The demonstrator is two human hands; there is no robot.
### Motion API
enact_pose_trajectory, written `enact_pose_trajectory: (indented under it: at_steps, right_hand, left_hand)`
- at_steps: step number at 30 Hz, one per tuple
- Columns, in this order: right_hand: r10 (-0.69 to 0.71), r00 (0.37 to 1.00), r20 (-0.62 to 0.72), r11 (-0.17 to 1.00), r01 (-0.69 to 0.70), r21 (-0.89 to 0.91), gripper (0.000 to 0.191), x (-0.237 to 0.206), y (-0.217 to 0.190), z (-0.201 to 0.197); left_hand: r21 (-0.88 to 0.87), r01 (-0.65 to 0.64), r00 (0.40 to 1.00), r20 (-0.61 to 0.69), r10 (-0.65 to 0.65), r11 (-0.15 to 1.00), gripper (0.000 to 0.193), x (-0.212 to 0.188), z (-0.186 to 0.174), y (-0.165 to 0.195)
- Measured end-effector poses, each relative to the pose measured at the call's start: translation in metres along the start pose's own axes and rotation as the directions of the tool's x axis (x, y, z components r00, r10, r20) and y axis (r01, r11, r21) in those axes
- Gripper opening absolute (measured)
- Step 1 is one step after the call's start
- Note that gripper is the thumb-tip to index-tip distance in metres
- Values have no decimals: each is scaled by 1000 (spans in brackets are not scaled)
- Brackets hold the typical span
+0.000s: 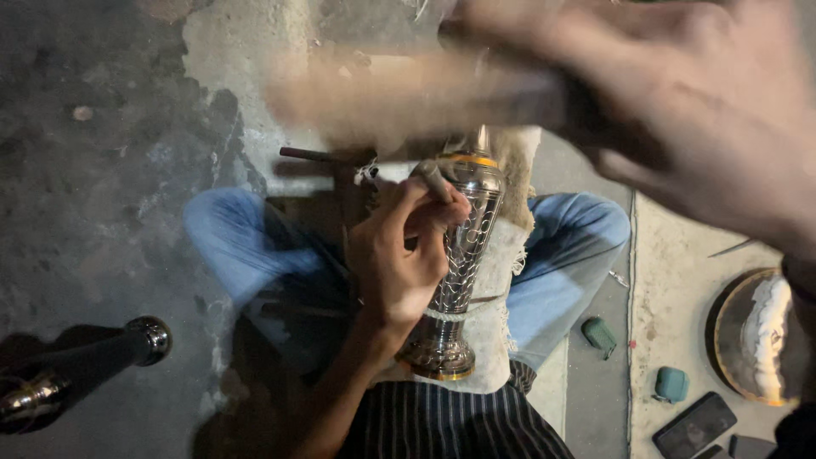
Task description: The person sits on the floor holding a small steel punch against the engraved body of a brass vase and strikes the punch with a wooden mallet, repositioning the punch repeatedly around the pattern. They occasionally rotate the vase and resume hammering along the decorative design.
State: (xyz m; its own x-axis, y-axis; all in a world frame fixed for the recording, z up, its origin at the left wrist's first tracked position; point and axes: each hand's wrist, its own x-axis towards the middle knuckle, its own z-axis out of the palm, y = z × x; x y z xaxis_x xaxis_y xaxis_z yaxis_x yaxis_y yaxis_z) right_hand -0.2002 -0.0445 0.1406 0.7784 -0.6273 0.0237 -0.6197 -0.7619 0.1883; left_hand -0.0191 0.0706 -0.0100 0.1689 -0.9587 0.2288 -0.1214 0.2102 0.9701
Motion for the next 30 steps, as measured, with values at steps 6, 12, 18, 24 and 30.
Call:
enact_pose_trajectory:
  at_steps: [6, 12, 18, 24, 30]
  right_hand:
    - [-69, 994, 81, 983, 82, -167, 77, -9, -3, 0]
    - [-112, 991, 70, 968, 124, -217, 69, -18, 1, 1]
    - [-120, 989, 86, 966, 136, -220, 62, -10, -1, -13]
    - [-44, 990, 135, 979, 70, -191, 60, -14, 2, -1]
    - [68, 971, 230, 998, -65, -21, 64, -44, 18, 30]
  left_hand:
    - [53, -43, 997, -62, 47, 998, 12, -9, 5, 3]
    - [61, 39, 999, -38, -37, 997, 10, -10, 8, 8]
    - [162, -121, 993, 13, 120, 979, 14, -3, 9, 5]
    - [51, -122, 985, 130, 115, 991, 17, 7, 3, 3]
    - [58, -50, 983, 177, 39, 997, 17, 14, 3, 9]
